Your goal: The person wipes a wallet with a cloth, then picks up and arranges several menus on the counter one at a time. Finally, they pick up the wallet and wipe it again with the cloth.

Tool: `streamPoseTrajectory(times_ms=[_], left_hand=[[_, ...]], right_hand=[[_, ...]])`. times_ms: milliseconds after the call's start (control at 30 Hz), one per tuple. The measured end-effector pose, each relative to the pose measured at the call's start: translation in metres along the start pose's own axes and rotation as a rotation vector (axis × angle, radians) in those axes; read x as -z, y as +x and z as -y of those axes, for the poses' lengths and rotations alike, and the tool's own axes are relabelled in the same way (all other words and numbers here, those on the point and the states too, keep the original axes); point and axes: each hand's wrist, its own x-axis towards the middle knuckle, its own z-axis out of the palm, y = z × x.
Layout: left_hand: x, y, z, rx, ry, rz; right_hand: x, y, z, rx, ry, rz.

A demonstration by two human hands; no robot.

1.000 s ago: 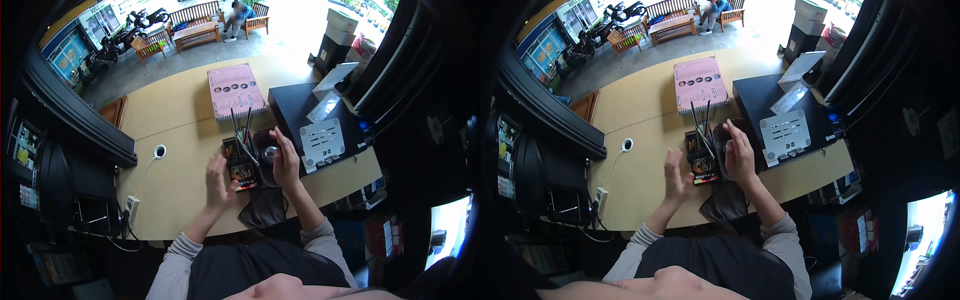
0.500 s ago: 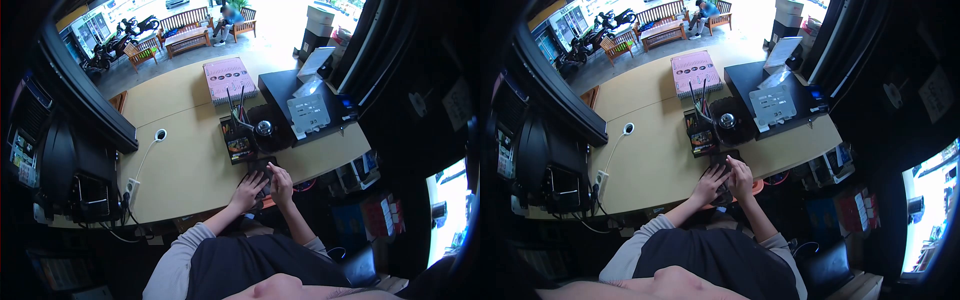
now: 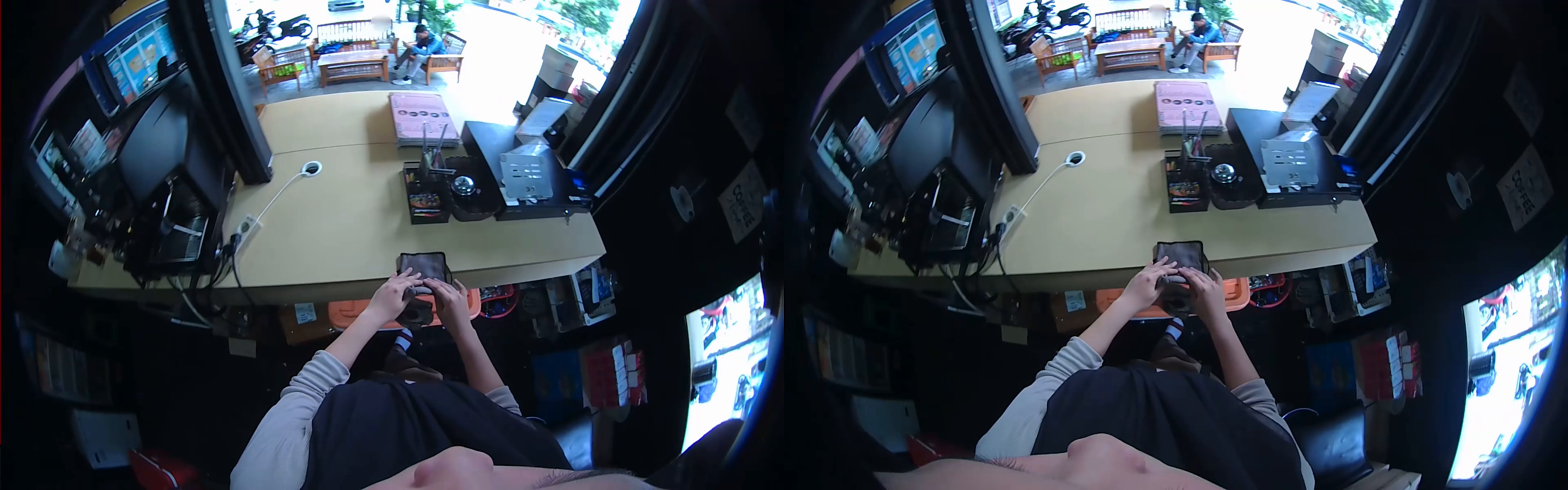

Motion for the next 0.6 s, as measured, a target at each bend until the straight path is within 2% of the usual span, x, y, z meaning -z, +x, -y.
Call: streamPoseTrajectory(times_ms=[67,100,200,267,367,400,433,467,500,533,600], left_hand=[[0.012,-0.023,0.0,0.134,-0.125,-0.038],[0.017,-0.035,0.0,0.152,-0.114,-0.06],[0.032,-0.072,0.002,0.261,-0.297,-0.235],[0.055,-0.096,-0.013,0.324,-0.263,-0.327],[0.083,-0.134,-0.03,0.505,-0.29,-0.514],[0.089,-0.148,-0.03,0.614,-0.261,-0.576],[0.095,-0.162,-0.031,0.629,-0.25,-0.604],[0.101,-0.175,-0.032,0.691,-0.35,-0.697],[0.107,-0.188,-0.033,0.747,-0.453,-0.792],[0.111,-0.2,-0.035,0.757,-0.441,-0.82],[0.117,-0.223,-0.039,0.835,-0.863,-1.054]], right_hand=[[-0.003,0.002,0.016,0.0,0.166,0.049],[-0.007,0.005,0.027,0.069,0.178,-0.033],[-0.012,0.014,0.072,0.087,0.344,-0.012],[-0.02,0.019,0.098,0.149,0.363,0.021],[-0.043,0.021,0.141,0.02,0.767,0.089],[-0.049,0.021,0.156,0.042,0.782,0.111],[-0.054,0.02,0.172,0.022,0.815,0.091],[-0.058,0.02,0.186,0.001,0.848,0.072],[-0.048,0.021,0.204,0.072,0.686,0.024],[-0.053,0.019,0.216,0.093,0.702,0.042],[-0.062,0.011,0.241,0.151,0.694,0.082]])
